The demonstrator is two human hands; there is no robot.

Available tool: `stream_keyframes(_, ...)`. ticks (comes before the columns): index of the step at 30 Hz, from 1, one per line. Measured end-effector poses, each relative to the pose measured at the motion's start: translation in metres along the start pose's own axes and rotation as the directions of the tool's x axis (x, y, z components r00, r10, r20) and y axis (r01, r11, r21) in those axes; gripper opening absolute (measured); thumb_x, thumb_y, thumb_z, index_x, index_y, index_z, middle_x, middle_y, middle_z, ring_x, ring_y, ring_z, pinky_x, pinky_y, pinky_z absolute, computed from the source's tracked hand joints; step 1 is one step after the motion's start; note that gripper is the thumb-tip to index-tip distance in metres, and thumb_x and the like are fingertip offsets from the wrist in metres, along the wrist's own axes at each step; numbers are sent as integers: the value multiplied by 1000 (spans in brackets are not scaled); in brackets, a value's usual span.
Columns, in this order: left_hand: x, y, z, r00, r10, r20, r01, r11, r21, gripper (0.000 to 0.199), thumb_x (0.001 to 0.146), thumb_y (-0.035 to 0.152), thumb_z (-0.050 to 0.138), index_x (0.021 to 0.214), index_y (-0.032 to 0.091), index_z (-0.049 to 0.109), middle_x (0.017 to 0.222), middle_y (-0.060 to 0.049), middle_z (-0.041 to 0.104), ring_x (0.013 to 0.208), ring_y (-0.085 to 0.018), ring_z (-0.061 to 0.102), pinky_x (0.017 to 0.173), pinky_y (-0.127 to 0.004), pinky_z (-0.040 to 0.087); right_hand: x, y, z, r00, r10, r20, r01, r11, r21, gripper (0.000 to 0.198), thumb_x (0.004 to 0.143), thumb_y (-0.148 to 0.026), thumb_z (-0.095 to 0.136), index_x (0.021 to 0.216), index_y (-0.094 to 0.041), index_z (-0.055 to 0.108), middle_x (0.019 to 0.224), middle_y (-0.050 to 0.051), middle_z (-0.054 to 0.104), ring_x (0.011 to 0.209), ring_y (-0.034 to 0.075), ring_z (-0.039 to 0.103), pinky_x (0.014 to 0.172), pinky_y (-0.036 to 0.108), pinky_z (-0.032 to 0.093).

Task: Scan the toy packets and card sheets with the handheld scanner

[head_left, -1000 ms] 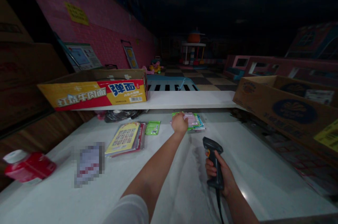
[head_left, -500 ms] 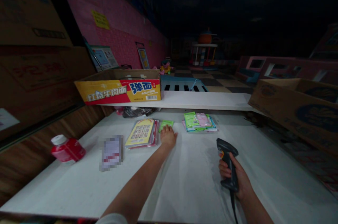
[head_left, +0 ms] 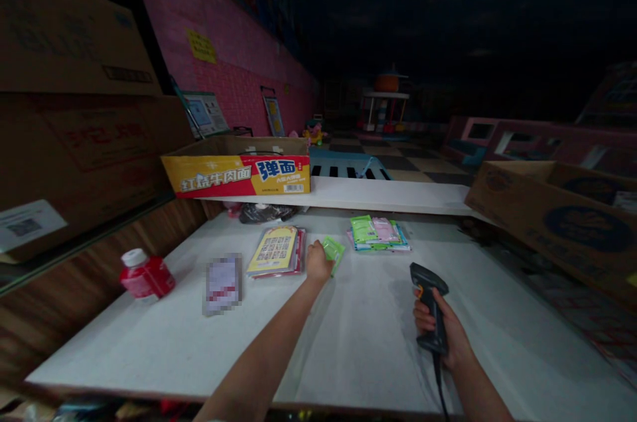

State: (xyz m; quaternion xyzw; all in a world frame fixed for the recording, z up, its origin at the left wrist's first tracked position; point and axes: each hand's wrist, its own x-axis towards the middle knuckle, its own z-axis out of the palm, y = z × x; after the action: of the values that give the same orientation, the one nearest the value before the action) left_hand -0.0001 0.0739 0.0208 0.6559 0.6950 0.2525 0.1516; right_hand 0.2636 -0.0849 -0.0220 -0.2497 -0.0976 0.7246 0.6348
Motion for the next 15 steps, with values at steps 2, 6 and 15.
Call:
stream_keyframes(2,-7,-12,-3,999,30,18,-29,997,-68,19,74,14,64,91,12,57,95,-11,63,88,-20,62,75,-27,43,-3,1,2,1000,-20,-13,20,999,-31,32,75,-38,75,90,-16,57,57,-7,46,41,2,38,36,11,30)
stream_keyframes(6,-26,-40,-4,995,68,-77,-85,964,-252,9,81,13,50,74,17,52,74,-3,60,75,-16,59,70,-26,42,-6,6,10,997,-49,-63,38,985,-171,35,73,-42,75,90,-17,57,56,-6,48,40,4,38,36,13,31)
stream_keyframes(15,-47,-60,12,968,48,-246,-189,785,-590,11,83,23,47,73,21,45,69,1,52,67,-14,52,64,-25,41,-39,57,69,993,-70,-96,-13,736,-677,55,72,-61,69,104,-19,55,52,-6,53,35,8,43,32,18,31)
